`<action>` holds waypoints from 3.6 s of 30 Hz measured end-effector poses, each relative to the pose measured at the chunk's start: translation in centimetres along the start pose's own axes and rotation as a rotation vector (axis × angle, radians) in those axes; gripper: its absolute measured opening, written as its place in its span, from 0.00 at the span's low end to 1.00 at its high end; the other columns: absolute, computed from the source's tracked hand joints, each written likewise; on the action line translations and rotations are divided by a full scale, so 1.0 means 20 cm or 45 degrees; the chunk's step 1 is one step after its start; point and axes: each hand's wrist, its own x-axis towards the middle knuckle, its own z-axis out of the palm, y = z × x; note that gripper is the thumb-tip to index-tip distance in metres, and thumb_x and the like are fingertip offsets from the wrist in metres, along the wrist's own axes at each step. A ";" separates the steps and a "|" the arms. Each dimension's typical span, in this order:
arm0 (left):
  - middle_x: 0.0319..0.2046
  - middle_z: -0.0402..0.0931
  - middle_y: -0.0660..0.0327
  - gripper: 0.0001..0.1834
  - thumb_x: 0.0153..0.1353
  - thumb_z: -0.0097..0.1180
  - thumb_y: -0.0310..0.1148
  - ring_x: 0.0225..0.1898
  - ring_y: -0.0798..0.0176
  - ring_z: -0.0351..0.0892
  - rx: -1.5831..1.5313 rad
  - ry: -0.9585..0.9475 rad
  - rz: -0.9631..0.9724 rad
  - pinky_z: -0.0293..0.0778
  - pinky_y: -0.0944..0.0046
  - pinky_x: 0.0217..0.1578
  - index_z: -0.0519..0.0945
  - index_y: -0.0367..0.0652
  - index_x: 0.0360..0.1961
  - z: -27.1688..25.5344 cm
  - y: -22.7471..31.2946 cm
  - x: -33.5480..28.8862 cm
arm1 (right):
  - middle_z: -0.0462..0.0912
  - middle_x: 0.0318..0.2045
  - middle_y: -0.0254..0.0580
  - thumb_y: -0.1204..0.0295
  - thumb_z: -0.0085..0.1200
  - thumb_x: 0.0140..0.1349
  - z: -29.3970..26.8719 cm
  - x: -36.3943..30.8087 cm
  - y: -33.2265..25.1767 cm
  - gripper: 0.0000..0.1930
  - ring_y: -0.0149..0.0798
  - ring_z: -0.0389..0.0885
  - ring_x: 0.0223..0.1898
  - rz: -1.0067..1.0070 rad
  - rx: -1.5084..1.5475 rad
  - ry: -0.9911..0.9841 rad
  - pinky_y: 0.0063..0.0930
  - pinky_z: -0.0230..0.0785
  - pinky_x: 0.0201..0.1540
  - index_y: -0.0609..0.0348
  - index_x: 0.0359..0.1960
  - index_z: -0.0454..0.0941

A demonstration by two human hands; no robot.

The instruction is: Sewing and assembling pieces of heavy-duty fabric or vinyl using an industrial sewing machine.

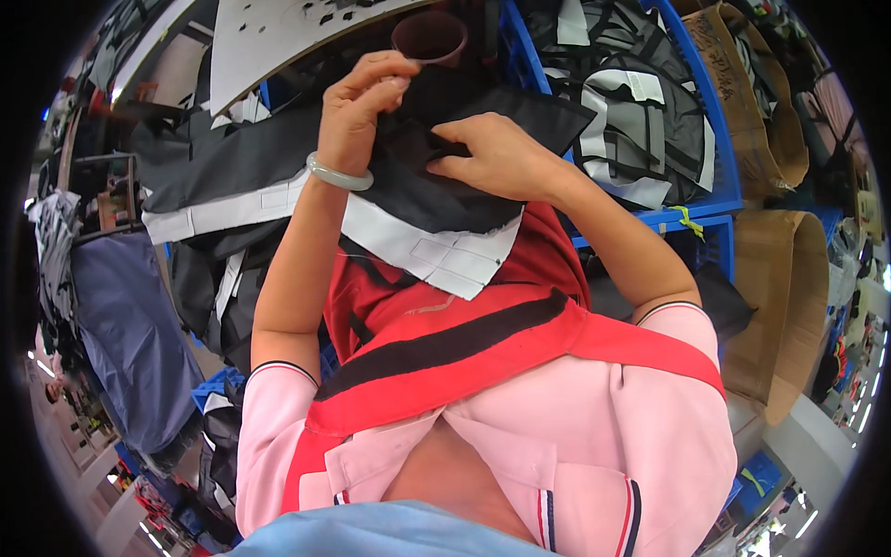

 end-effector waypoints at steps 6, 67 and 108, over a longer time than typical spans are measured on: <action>0.35 0.79 0.63 0.09 0.59 0.53 0.26 0.37 0.70 0.77 0.114 0.017 -0.075 0.71 0.71 0.42 0.83 0.35 0.38 -0.21 -0.05 -0.23 | 0.81 0.29 0.44 0.69 0.57 0.59 0.01 -0.13 0.15 0.13 0.26 0.74 0.31 0.128 0.174 0.168 0.25 0.69 0.37 0.68 0.39 0.77; 0.25 0.74 0.54 0.05 0.51 0.60 0.24 0.32 0.49 0.76 0.608 -1.006 -0.341 0.70 0.57 0.33 0.81 0.35 0.30 -0.20 0.29 -0.52 | 0.81 0.31 0.33 0.57 0.50 0.67 -0.38 0.44 0.28 0.20 0.30 0.79 0.35 -0.182 0.083 -0.304 0.23 0.72 0.41 0.60 0.49 0.77; 0.33 0.83 0.58 0.13 0.50 0.57 0.17 0.38 0.66 0.81 0.949 -0.412 -0.455 0.74 0.68 0.44 0.84 0.35 0.39 -0.30 -0.03 -0.04 | 0.80 0.45 0.40 0.66 0.52 0.65 -0.26 0.43 0.16 0.18 0.33 0.78 0.47 -0.396 -0.066 0.051 0.26 0.70 0.51 0.60 0.53 0.74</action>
